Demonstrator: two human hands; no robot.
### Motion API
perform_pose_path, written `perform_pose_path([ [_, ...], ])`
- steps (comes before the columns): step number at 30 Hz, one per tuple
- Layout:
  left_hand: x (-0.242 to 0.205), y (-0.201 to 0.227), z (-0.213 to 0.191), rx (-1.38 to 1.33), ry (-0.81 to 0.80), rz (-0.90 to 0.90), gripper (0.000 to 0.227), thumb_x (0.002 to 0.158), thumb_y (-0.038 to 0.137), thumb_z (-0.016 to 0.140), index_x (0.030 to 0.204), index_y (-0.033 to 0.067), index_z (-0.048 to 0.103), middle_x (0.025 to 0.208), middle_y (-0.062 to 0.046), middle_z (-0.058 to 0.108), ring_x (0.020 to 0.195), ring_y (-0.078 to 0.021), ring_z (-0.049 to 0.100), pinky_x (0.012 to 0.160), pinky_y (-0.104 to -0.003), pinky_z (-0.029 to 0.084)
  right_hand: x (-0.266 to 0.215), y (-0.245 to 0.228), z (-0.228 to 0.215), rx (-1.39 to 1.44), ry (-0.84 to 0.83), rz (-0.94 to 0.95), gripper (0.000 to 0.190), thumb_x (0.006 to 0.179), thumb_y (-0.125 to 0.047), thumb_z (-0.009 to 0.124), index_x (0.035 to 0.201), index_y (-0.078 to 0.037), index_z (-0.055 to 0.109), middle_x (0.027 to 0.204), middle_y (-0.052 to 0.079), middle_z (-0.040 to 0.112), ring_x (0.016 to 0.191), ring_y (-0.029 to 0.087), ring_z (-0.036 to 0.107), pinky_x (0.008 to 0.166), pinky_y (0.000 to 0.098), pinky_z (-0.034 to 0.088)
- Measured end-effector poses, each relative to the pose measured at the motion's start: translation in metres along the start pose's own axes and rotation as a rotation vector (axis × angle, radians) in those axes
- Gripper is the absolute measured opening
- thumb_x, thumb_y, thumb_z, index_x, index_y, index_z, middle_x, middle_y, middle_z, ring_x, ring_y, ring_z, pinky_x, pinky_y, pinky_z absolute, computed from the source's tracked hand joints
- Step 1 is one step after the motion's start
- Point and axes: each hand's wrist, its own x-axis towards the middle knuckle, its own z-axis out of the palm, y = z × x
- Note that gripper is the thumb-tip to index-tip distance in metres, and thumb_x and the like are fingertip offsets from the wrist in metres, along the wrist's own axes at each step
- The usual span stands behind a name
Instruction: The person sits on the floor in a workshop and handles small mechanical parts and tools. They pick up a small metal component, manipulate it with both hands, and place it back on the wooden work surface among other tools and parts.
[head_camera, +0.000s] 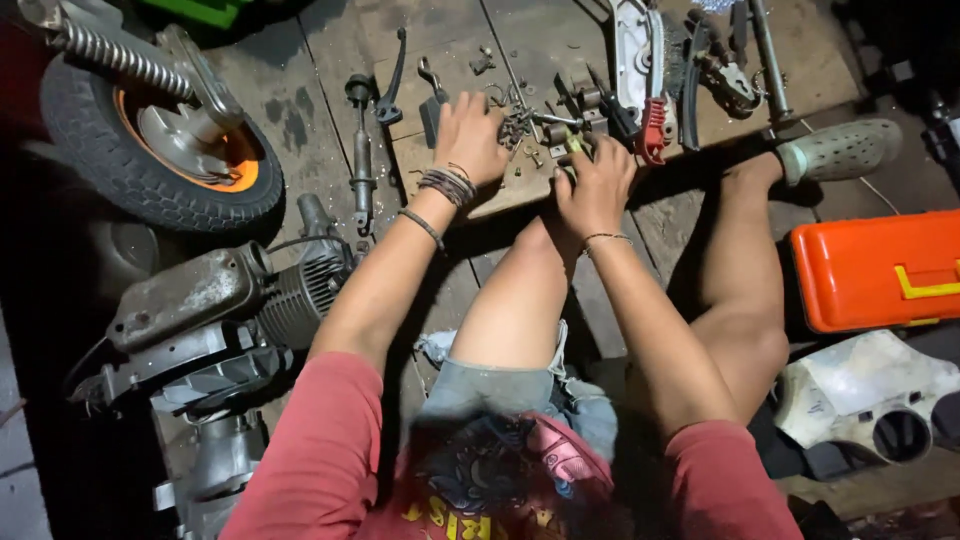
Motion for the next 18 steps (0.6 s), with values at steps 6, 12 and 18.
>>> perform_pose_path([
  [6, 0.0, -0.003, -0.002, -0.055, 0.011, 0.067, 0.05, 0.067, 0.017, 0.071, 0.116, 0.0093, 0.068, 0.112, -0.018, 0.055, 0.101, -0.0357, 0.05, 0.087, -0.044, 0.04, 0.008, -0.007, 0.006, -0.001, -0.016, 0.005, 0.019, 0.084, -0.018, 0.074, 0.095, -0.002, 0.072, 0.131, 0.023, 0.056, 0.123, 0.041, 0.047, 0.108, 0.0519, 0.032],
  [12, 0.001, -0.005, 0.003, -0.114, -0.037, 0.083, 0.035, 0.074, 0.027, 0.072, 0.104, 0.0099, 0.074, 0.117, -0.02, 0.053, 0.103, -0.0374, 0.046, 0.09, -0.045, 0.037, 0.016, -0.016, 0.003, 0.046, -0.028, 0.019, 0.012, 0.084, -0.013, 0.075, 0.093, -0.006, 0.073, 0.13, 0.021, 0.056, 0.125, 0.04, 0.046, 0.11, 0.0527, 0.031],
  [18, 0.01, -0.011, 0.0, -0.132, -0.006, 0.023, 0.034, 0.076, 0.012, 0.065, 0.11, 0.0079, 0.072, 0.112, -0.017, 0.057, 0.103, -0.035, 0.051, 0.091, -0.044, 0.04, 0.02, -0.01, 0.016, 0.035, -0.004, -0.001, 0.017, 0.083, -0.012, 0.076, 0.098, -0.006, 0.069, 0.128, 0.022, 0.055, 0.123, 0.041, 0.047, 0.107, 0.0529, 0.033],
])
